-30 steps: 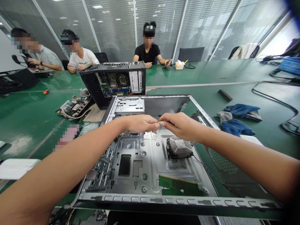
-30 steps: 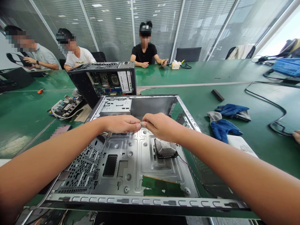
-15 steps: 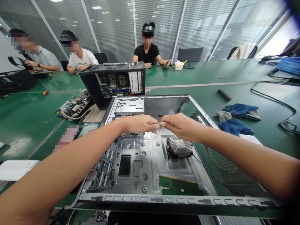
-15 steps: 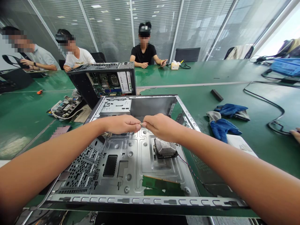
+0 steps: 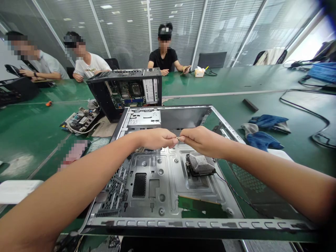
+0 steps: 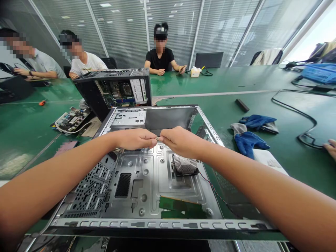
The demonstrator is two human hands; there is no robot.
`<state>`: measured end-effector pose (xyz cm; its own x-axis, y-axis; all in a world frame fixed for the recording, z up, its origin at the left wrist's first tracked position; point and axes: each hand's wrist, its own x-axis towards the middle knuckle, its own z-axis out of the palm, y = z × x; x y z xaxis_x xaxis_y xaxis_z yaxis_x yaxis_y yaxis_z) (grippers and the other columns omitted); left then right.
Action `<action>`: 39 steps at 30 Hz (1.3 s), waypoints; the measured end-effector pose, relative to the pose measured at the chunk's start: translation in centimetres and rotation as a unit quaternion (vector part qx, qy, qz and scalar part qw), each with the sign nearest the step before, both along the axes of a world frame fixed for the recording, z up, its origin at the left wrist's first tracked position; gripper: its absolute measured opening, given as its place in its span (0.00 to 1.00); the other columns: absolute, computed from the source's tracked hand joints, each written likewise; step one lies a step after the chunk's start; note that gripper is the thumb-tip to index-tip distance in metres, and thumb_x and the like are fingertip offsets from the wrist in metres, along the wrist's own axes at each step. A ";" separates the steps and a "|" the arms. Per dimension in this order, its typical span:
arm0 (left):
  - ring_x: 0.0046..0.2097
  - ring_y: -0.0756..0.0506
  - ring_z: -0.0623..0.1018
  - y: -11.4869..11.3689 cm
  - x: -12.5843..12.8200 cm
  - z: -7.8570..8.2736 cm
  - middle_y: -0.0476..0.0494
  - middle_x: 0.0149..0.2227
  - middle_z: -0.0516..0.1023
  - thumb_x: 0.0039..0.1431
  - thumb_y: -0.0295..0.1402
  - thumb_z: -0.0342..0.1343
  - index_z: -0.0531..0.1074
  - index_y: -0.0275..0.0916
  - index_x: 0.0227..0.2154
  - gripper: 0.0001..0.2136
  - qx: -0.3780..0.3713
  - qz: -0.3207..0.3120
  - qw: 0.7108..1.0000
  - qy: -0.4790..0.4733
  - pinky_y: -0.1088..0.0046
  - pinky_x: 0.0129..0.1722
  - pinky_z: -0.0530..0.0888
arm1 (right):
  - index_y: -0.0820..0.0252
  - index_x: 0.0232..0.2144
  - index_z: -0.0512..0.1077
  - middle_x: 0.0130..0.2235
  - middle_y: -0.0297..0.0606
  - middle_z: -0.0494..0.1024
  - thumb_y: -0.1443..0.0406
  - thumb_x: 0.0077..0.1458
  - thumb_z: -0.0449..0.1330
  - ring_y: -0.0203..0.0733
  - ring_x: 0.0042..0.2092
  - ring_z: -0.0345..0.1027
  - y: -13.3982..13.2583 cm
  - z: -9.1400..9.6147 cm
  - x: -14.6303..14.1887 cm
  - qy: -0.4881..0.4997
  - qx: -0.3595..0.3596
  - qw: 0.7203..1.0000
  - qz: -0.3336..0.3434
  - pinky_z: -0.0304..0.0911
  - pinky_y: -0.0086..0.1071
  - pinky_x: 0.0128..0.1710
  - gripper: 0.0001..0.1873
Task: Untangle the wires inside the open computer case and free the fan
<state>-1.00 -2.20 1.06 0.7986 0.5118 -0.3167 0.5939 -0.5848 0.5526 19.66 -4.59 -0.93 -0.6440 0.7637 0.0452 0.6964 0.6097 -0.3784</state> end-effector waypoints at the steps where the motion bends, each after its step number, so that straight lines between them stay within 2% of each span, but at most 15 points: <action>1: 0.34 0.47 0.69 0.0 0.0 0.0 0.43 0.34 0.73 0.63 0.44 0.39 0.69 0.37 0.32 0.18 0.004 -0.001 1.000 0.002 0.70 0.35 0.65 | 0.57 0.24 0.59 0.20 0.29 0.59 0.55 0.63 0.43 0.33 0.23 0.48 0.0 0.0 0.0 0.000 0.000 1.000 0.001 0.45 0.30 0.25 0.19; 4: 0.35 0.47 0.69 -0.1 0.1 0.2 0.43 0.35 0.73 0.62 0.43 0.39 0.69 0.38 0.32 0.18 0.007 -0.001 1.000 0.006 0.69 0.35 0.65 | 0.57 0.24 0.59 0.20 0.28 0.59 0.55 0.63 0.43 0.33 0.23 0.48 0.0 0.0 0.0 0.001 -0.001 1.000 0.001 0.45 0.30 0.25 0.19; 11: 0.35 0.47 0.69 -0.2 0.0 0.2 0.43 0.37 0.74 0.63 0.44 0.39 0.68 0.38 0.33 0.18 -0.003 0.007 1.000 0.008 0.69 0.35 0.65 | 0.59 0.30 0.68 0.22 0.31 0.66 0.58 0.62 0.46 0.33 0.24 0.53 0.0 0.0 -0.1 0.015 0.021 1.000 -0.001 0.46 0.29 0.27 0.16; 17: 0.35 0.48 0.68 -0.1 0.0 0.0 0.44 0.35 0.73 0.63 0.44 0.39 0.67 0.38 0.31 0.17 -0.016 0.005 1.000 -0.013 0.71 0.34 0.65 | 0.62 0.34 0.69 0.24 0.32 0.70 0.61 0.58 0.51 0.33 0.25 0.56 -0.1 0.0 0.0 0.039 0.062 0.997 0.001 0.49 0.29 0.27 0.11; 22: 0.33 0.47 0.68 0.0 0.0 0.1 0.44 0.33 0.72 0.63 0.43 0.40 0.66 0.38 0.30 0.16 0.003 0.014 1.000 -0.004 0.70 0.34 0.64 | 0.61 0.33 0.71 0.28 0.37 0.73 0.62 0.61 0.47 0.36 0.29 0.60 0.2 -0.1 0.0 0.025 0.077 0.996 0.025 0.52 0.30 0.30 0.14; 28: 0.33 0.47 0.67 0.1 0.0 -0.2 0.45 0.32 0.71 0.63 0.45 0.39 0.64 0.39 0.30 0.17 -0.008 0.027 1.000 -0.007 0.70 0.33 0.63 | 0.61 0.36 0.71 0.33 0.41 0.74 0.64 0.62 0.46 0.40 0.33 0.63 0.3 -0.9 -0.2 0.038 0.109 0.993 0.014 0.55 0.32 0.34 0.15; 33: 0.28 0.49 0.62 0.1 0.1 -0.4 0.49 0.26 0.64 0.63 0.44 0.40 0.59 0.40 0.26 0.15 -0.033 0.042 0.998 -0.035 0.71 0.29 0.62 | 0.61 0.36 0.70 0.34 0.42 0.73 0.63 0.64 0.44 0.40 0.33 0.63 0.1 -1.1 -0.5 0.046 0.114 0.992 -0.007 0.54 0.32 0.33 0.15; 39: 0.26 0.50 0.59 0.2 0.0 -0.7 0.51 0.24 0.59 0.63 0.44 0.41 0.57 0.40 0.25 0.16 -0.063 0.049 0.995 -0.057 0.71 0.26 0.60 | 0.62 0.36 0.68 0.35 0.43 0.72 0.64 0.64 0.43 0.40 0.34 0.63 -0.1 -1.0 -0.5 0.007 0.129 0.992 -0.010 0.52 0.33 0.33 0.15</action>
<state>-0.98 -2.00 0.37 0.7820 0.5503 -0.2926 0.5728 -0.4495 0.6855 19.12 -4.66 -1.91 -0.6277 0.7376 0.2488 0.7048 0.6742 -0.2206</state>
